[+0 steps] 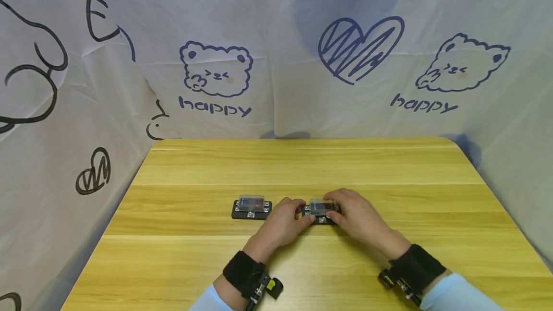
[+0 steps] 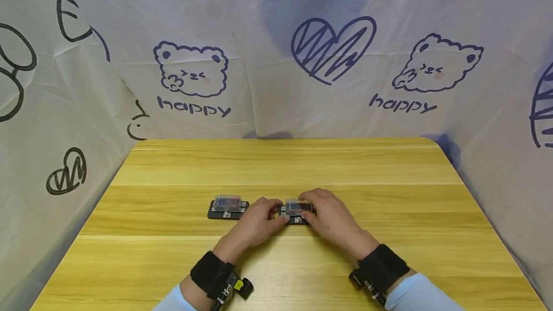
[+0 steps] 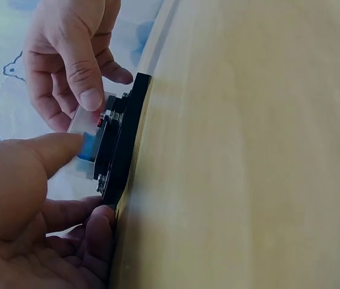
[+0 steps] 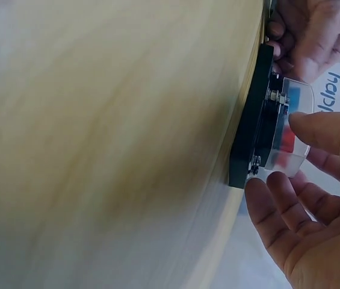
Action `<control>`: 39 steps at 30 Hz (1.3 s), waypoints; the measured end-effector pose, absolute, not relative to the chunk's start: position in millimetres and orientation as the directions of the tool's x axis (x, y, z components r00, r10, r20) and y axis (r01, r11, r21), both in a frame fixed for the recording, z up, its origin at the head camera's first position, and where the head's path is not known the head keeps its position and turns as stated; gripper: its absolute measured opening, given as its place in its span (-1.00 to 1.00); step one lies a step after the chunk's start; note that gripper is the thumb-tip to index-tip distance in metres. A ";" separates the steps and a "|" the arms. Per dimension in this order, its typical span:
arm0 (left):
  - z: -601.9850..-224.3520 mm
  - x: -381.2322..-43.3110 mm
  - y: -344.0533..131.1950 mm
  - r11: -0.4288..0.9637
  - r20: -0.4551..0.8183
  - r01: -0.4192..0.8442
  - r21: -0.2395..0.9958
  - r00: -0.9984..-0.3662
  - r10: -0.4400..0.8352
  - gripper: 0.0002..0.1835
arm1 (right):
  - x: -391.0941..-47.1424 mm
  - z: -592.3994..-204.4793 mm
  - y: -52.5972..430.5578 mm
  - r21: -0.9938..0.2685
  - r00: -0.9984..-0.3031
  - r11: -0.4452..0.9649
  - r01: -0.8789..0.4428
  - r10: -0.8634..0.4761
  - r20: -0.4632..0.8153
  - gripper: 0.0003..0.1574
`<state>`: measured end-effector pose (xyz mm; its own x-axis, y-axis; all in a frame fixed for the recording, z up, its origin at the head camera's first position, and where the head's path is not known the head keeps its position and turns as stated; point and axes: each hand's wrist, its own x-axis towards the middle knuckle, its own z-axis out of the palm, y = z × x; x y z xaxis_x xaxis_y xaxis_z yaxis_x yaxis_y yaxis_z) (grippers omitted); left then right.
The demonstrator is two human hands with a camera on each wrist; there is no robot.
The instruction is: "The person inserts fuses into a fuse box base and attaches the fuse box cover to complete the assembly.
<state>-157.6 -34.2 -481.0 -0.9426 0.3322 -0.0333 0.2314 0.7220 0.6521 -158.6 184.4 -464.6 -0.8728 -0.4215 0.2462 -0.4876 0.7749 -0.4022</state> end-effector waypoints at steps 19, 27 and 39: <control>-477.7 -160.3 -31.5 0.711 -0.041 0.208 0.671 -0.948 0.316 -0.45 | -156.1 -462.3 191.8 -0.492 -0.901 0.757 -0.430 -0.398 0.175 -0.56; -477.4 -160.6 -31.1 0.705 -0.040 0.199 0.681 -0.951 0.307 -0.46 | -156.9 -463.9 192.3 -0.493 -0.899 0.754 -0.435 -0.399 0.183 -0.56; -476.7 -160.6 -31.4 0.708 -0.034 0.208 0.675 -0.950 0.311 -0.48 | -157.5 -464.6 191.2 -0.491 -0.900 0.756 -0.433 -0.394 0.187 -0.55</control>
